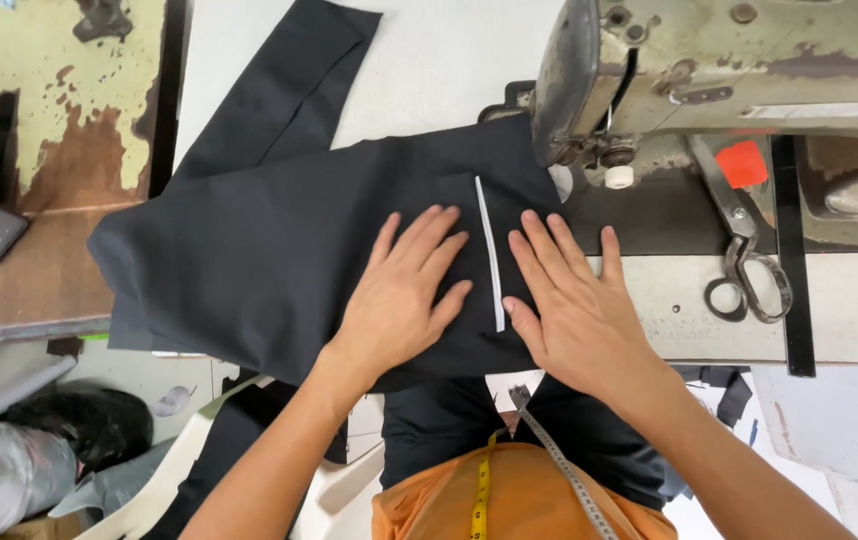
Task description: Trimming excess fabric and loose threads from a pair of black trousers using scissors at a sewing workstation
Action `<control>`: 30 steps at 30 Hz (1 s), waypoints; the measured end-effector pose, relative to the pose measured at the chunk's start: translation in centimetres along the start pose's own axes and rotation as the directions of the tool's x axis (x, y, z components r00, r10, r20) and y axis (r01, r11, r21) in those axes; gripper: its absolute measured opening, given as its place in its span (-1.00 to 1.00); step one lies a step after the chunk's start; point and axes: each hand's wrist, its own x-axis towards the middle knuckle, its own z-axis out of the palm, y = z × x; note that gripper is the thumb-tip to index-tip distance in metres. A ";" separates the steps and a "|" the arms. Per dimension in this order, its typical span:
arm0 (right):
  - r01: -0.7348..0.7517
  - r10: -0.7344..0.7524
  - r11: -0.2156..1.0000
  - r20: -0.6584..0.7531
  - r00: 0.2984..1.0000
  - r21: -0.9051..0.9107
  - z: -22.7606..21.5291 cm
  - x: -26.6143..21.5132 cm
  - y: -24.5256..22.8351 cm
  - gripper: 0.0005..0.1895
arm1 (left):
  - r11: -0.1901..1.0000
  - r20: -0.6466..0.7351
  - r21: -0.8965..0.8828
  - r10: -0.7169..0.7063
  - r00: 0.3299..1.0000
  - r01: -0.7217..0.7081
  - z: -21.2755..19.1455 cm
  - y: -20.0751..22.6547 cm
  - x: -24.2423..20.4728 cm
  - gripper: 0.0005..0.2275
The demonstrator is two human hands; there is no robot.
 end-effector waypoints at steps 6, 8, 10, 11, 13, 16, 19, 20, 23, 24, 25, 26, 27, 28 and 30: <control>0.054 -0.053 0.998 0.057 0.997 -0.023 0.7 1.2 -0.3 -0.32 | 0.999 0.016 0.014 0.041 0.999 -0.041 -1.8 0.3 0.6 -0.58; 0.062 -0.061 0.998 0.068 0.996 -0.010 1.1 1.5 -0.7 -0.31 | 0.988 0.044 0.001 0.157 0.987 -0.157 -2.2 -0.3 1.1 -0.54; 0.070 -0.069 0.997 0.038 0.997 -0.038 1.0 2.0 -1.2 -0.30 | 0.947 0.097 -0.097 0.314 0.944 -0.305 -1.6 -1.8 1.3 -0.50; 0.074 -0.073 0.996 0.035 0.997 -0.039 0.9 2.1 -0.9 -0.30 | 0.948 0.094 -0.092 0.314 0.945 -0.306 -1.7 -2.3 1.4 -0.50; 0.083 -0.082 0.996 0.063 0.995 -0.024 0.8 2.0 -0.8 -0.29 | 0.937 0.102 -0.062 0.349 0.931 -0.345 -1.7 -3.5 1.5 -0.59; 0.085 -0.087 0.996 0.084 0.993 0.026 1.1 2.0 -0.5 -0.26 | 0.922 0.094 -0.012 0.386 0.918 -0.387 -1.7 -4.2 1.9 -0.61; 0.086 -0.088 0.996 0.095 0.992 0.021 1.2 2.0 -0.5 -0.23 | 0.898 0.106 -0.003 0.439 0.892 -0.441 -2.7 -3.4 3.3 -0.57; 0.085 -0.086 0.996 0.100 0.991 0.021 1.2 2.1 -0.6 -0.23 | 0.898 0.105 -0.007 0.438 0.893 -0.439 -1.9 -3.8 3.4 -0.57; 0.073 -0.072 0.997 0.109 0.991 -0.004 1.1 2.1 -0.6 -0.21 | 0.860 0.125 -0.174 0.503 0.855 -0.480 -0.7 -4.5 3.7 -0.64; 0.077 -0.078 0.997 0.107 0.991 0.010 1.1 2.0 -0.5 -0.21 | 0.858 0.150 -0.162 0.510 0.847 -0.487 -1.1 -4.5 3.9 -0.63; 0.081 -0.084 0.996 0.104 0.991 0.025 1.1 2.0 -0.5 -0.20 | 0.856 0.175 -0.150 0.516 0.839 -0.495 -1.4 -4.5 4.1 -0.61; 0.074 -0.076 0.997 0.103 0.992 0.026 1.1 2.0 -0.4 -0.20 | 0.853 0.178 -0.154 0.521 0.835 -0.499 -1.7 -4.5 4.1 -0.61; 0.073 -0.076 0.997 0.103 0.992 0.025 1.1 2.0 -0.4 -0.20 | 0.850 0.134 -0.132 0.525 0.841 -0.510 -1.9 -4.4 4.2 -0.66; 0.077 -0.079 0.997 0.103 0.992 0.027 1.1 2.0 -0.5 -0.20 | 0.850 0.091 -0.108 0.525 0.846 -0.516 -2.2 -4.4 4.1 -0.69; 0.076 -0.078 0.997 0.101 0.992 0.024 1.1 2.0 -0.4 -0.20 | 0.850 0.073 -0.108 0.523 0.849 -0.515 -2.4 -4.5 3.9 -0.72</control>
